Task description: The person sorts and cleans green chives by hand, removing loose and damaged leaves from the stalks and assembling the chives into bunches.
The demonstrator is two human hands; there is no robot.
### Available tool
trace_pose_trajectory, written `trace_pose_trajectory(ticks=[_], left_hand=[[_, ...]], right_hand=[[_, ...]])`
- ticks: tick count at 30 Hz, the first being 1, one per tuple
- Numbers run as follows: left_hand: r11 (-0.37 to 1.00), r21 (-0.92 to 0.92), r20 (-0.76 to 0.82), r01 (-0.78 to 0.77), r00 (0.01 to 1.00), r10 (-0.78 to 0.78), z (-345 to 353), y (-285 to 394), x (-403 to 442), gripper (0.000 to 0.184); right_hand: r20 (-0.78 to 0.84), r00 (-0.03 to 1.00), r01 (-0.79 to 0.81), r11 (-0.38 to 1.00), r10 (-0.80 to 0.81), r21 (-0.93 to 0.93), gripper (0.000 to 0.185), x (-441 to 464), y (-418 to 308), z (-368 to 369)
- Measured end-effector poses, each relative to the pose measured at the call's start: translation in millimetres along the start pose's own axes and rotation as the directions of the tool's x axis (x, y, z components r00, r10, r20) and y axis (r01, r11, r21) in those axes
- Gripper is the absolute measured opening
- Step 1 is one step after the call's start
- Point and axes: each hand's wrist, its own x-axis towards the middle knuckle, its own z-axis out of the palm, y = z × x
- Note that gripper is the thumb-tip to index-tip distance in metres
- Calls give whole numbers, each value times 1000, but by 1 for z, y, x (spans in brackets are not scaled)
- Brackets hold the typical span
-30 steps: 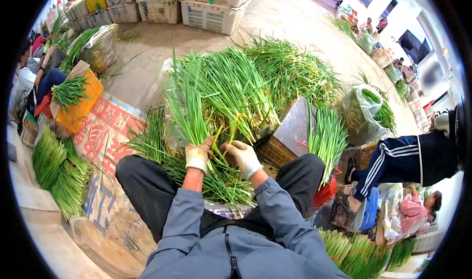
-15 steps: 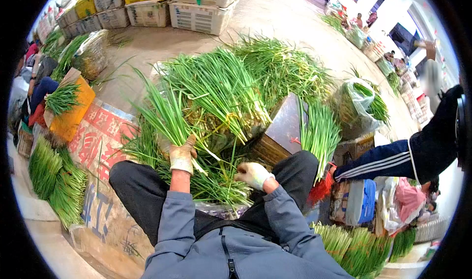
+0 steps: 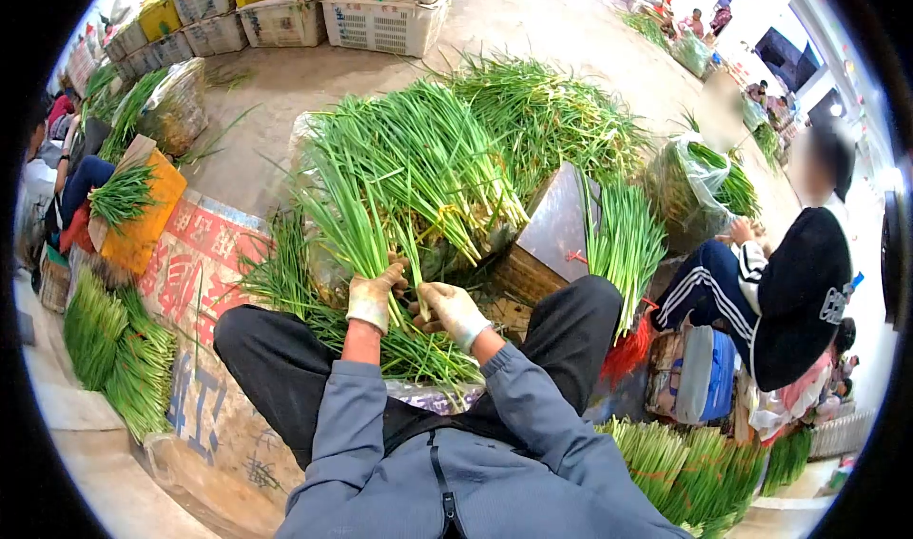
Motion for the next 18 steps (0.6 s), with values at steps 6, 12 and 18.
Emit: trace_pose_trajectory(ticks=[6,12,18], left_hand=[[999,3,-205,41,978,-40,-10,-21,11,26],[991,-111,-46,70,996,-76,17,-2,-6,39],[995,-98,-33,-6,999,2,4,-18,9,36]], right_hand=[[-32,993,101,947,-116,-305,31,15,15,-8],[78,869,372,541,-488,-754,27,0,23,2],[12,861,342,560,-509,-755,21,-10,33,-7]])
